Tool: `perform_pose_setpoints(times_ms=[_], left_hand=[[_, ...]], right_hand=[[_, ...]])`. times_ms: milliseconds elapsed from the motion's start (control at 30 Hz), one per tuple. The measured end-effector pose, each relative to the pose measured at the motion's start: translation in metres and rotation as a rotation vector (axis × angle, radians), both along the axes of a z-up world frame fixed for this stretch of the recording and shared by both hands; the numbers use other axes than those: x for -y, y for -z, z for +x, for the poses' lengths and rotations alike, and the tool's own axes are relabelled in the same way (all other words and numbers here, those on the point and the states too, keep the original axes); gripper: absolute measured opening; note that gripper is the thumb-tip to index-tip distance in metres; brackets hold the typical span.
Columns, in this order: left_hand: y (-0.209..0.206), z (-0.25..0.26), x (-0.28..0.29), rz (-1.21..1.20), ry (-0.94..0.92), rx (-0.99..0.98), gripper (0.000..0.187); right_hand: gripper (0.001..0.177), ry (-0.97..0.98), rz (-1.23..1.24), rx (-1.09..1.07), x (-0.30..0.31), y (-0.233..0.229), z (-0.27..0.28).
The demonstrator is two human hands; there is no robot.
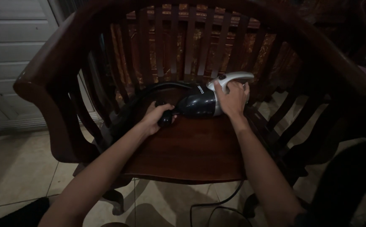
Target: The recorder is assembling a handheld vacuum cleaner by attaching a hose and nozzle.
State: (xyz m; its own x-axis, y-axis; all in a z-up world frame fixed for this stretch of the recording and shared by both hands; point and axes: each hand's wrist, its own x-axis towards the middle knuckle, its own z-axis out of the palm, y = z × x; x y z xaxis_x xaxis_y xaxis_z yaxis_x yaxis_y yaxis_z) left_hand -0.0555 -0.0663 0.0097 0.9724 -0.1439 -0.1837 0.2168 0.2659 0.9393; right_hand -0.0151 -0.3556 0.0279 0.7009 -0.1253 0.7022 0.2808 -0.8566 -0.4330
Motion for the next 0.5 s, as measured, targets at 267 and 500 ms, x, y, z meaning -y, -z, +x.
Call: perform_pose_setpoints(times_ms=[267, 500], left_hand=[[-0.008, 0.002, 0.004, 0.120, -0.057, -0.024, 0.105], [0.002, 0.020, -0.012, 0.447, 0.013, 0.102, 0.105]], right_hand=[[0.065, 0.036, 0.022, 0.064, -0.003, 0.000, 0.002], [0.064, 0.015, 0.029, -0.001, 0.002, 0.000, 0.004]])
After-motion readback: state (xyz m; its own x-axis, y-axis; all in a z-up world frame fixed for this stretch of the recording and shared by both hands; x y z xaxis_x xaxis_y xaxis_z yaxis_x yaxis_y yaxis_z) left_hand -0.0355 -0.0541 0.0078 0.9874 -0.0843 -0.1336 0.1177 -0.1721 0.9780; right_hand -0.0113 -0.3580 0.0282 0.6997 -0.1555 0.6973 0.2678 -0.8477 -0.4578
